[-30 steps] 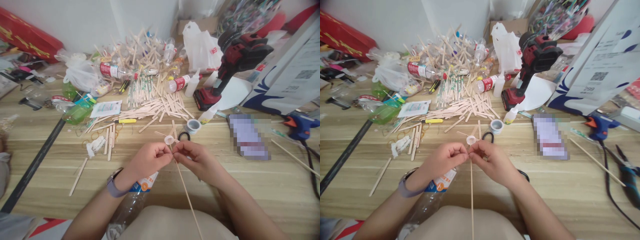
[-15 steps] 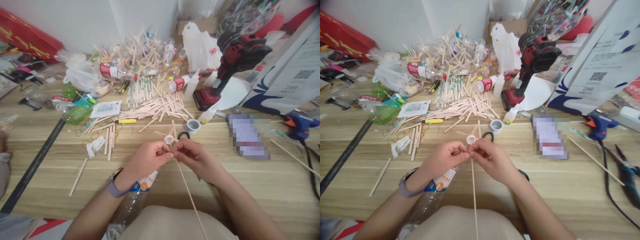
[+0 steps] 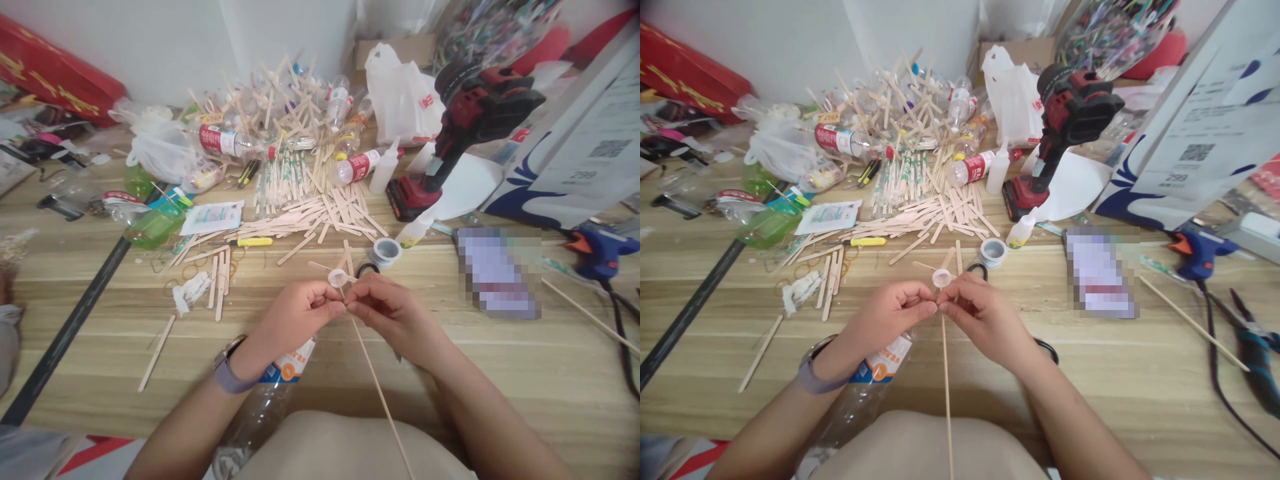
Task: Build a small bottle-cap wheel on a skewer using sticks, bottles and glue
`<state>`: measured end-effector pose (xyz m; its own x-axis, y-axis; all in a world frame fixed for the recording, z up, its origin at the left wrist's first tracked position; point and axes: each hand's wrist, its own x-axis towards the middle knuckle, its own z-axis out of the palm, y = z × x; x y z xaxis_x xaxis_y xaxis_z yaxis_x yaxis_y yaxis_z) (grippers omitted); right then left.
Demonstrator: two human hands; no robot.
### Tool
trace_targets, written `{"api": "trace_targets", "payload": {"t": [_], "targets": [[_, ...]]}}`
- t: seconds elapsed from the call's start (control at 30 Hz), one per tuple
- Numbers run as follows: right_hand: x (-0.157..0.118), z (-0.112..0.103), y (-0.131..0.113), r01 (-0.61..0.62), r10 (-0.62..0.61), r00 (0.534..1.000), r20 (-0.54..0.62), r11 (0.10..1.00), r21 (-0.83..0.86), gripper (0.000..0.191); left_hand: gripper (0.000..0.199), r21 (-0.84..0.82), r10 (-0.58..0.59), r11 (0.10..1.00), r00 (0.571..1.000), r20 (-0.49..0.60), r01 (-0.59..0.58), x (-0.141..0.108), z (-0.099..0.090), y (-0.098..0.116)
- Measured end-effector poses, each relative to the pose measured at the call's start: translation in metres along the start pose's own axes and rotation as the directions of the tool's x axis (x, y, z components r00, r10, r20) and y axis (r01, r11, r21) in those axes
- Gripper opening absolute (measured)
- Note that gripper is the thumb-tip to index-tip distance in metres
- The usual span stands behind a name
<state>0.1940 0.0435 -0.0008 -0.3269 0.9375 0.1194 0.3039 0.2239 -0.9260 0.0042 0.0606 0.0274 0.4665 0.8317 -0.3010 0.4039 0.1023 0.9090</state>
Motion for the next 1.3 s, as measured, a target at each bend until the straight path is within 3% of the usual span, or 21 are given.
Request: {"api": "trace_targets", "payload": {"t": [0.43,0.57,0.67,0.93,1.17,1.3], "targets": [[-0.0003,0.0051,-0.0016,0.12,-0.126,0.983,-0.131,0.992,-0.049,0.01,0.016,-0.152,-0.06,0.987,0.997,-0.049,0.051,-0.0002,0.0022,-0.0005],[-0.0006,0.0071,0.0022,0.017,-0.01,0.994,-0.11,0.998,0.068,0.003,0.016,-0.123,-0.017,0.992,0.999,-0.034,0.013,-0.0006,0.0017,-0.0034],[-0.0016,0.0089,0.0055,-0.084,0.101,0.993,-0.066,0.972,0.219,0.012,0.015,-0.066,0.015,0.998,0.999,-0.041,-0.018,-0.0011,0.0013,-0.005],[-0.0001,0.0096,0.0062,-0.158,0.174,0.985,-0.015,0.922,0.353,0.018,0.01,-0.023,0.074,0.997,0.996,-0.04,-0.075,-0.0005,0.0005,-0.0064],[0.0018,0.0083,0.0011,-0.218,0.239,0.971,0.023,0.835,0.506,0.018,0.009,0.18,0.123,0.98,0.971,-0.204,-0.087,-0.0014,0.0056,-0.0064],[0.0022,0.0089,-0.0007,-0.264,0.28,0.958,0.062,0.777,0.572,0.02,0.012,0.279,0.193,0.953,0.95,-0.245,-0.122,-0.0031,0.0079,-0.0073]]}}
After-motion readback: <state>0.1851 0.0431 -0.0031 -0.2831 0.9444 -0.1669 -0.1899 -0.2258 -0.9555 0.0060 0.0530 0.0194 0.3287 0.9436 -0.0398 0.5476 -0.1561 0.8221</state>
